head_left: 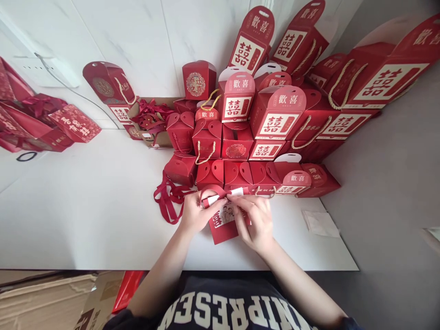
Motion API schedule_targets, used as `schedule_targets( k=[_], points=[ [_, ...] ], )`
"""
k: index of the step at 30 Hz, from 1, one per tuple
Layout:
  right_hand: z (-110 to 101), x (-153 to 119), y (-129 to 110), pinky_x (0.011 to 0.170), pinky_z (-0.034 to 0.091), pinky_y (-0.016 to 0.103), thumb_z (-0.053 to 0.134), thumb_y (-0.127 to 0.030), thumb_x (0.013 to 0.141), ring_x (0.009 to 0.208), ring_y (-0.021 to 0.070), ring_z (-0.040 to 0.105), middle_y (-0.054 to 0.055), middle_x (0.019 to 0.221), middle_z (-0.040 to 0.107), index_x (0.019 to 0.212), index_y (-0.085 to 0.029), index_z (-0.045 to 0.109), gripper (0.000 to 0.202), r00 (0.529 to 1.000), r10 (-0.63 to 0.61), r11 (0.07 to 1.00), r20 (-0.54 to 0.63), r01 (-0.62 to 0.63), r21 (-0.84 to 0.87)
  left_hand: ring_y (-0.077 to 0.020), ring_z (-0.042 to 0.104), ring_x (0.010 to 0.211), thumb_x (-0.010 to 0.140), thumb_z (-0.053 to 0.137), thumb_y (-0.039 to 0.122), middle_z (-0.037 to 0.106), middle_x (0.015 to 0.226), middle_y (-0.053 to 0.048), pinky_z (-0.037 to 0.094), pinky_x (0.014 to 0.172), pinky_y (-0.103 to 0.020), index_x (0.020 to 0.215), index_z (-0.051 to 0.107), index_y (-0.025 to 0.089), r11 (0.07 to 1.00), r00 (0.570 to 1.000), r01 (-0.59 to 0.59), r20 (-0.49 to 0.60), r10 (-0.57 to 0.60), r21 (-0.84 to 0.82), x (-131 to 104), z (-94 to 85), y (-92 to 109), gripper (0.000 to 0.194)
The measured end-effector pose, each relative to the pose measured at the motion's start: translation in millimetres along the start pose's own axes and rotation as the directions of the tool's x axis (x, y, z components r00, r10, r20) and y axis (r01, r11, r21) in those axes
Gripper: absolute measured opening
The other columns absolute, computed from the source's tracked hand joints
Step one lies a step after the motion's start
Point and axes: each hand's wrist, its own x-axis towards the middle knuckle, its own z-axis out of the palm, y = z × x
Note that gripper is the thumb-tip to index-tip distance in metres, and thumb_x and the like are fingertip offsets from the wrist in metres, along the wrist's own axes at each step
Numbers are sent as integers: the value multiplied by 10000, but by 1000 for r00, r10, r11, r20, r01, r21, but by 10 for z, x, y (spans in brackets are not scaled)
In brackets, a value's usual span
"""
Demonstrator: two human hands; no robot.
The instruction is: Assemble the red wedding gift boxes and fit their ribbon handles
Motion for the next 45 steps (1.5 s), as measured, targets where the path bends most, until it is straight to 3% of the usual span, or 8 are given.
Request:
schedule_targets(
  k=[5, 8, 14, 22, 30, 36, 39, 45],
  points=[
    [-254, 194, 3, 1069, 362, 540, 723, -247, 869, 960, 255, 660, 63, 1036, 715, 1017, -263, 642, 170, 993, 52, 999, 105, -53, 6, -218, 736, 868, 828, 742, 216, 782, 908, -50, 578, 801, -317, 899, 779, 216, 967, 952, -251, 190, 241, 33, -24, -83, 92, 80],
    [-352, 215, 36, 1002, 446, 473, 711, -216, 886, 822, 200, 661, 6, 870, 709, 943, -263, 627, 111, 962, -4, 981, 273, -50, 189, -235, 745, 889, 797, 776, 194, 789, 916, -62, 591, 829, -351, 928, 773, 227, 917, 898, -399, 206, 390, 3, -50, -110, 90, 134],
    [-416, 139, -13, 920, 484, 449, 713, -240, 887, 808, 203, 673, 5, 854, 734, 962, -264, 631, 114, 954, -44, 979, 297, -18, 203, -220, 730, 848, 823, 738, 155, 771, 831, -50, 592, 797, -357, 924, 747, 228, 878, 851, -473, 220, 477, -75, -112, -123, 72, 125],
    [-366, 130, -4, 994, 450, 476, 725, -205, 855, 795, 190, 690, -13, 794, 720, 906, -257, 629, 120, 968, -32, 969, 247, -30, 243, -197, 659, 726, 745, 822, 257, 700, 769, -58, 547, 642, -307, 823, 698, 200, 933, 939, -184, 225, 260, -310, -86, -151, -93, 157],
    [-384, 136, 22, 883, 497, 419, 610, -246, 941, 764, 188, 658, 9, 832, 706, 922, -247, 644, 38, 928, 57, 912, 367, -198, 360, -167, 619, 718, 748, 832, 248, 689, 781, -50, 506, 664, -286, 847, 792, 228, 936, 890, -347, 292, 351, -67, 23, -104, 12, 108],
    [-426, 317, 118, 848, 531, 351, 596, -246, 959, 872, 186, 656, 70, 1135, 661, 1332, -267, 557, 375, 945, 195, 924, 264, -268, 274, -186, 656, 800, 743, 836, 272, 677, 857, -62, 526, 727, -293, 862, 808, 212, 968, 910, -207, 336, 244, -141, 84, -124, -70, 137],
    [-368, 425, 161, 883, 537, 353, 595, -278, 969, 894, 180, 664, 79, 1220, 645, 1444, -286, 478, 490, 907, 208, 908, 367, -318, 271, -177, 646, 789, 736, 842, 286, 660, 840, -53, 517, 736, -289, 842, 807, 203, 970, 903, -160, 369, 219, -184, 113, -132, -106, 140],
    [-228, 514, 211, 781, 536, 295, 610, -278, 965, 872, 175, 694, 39, 985, 739, 1040, -238, 732, 149, 813, 232, 826, 534, -455, 333, -155, 594, 753, 680, 882, 275, 609, 793, -38, 473, 698, -261, 779, 763, 165, 941, 883, -51, 424, 199, -335, 179, -114, -238, 190]
  ],
)
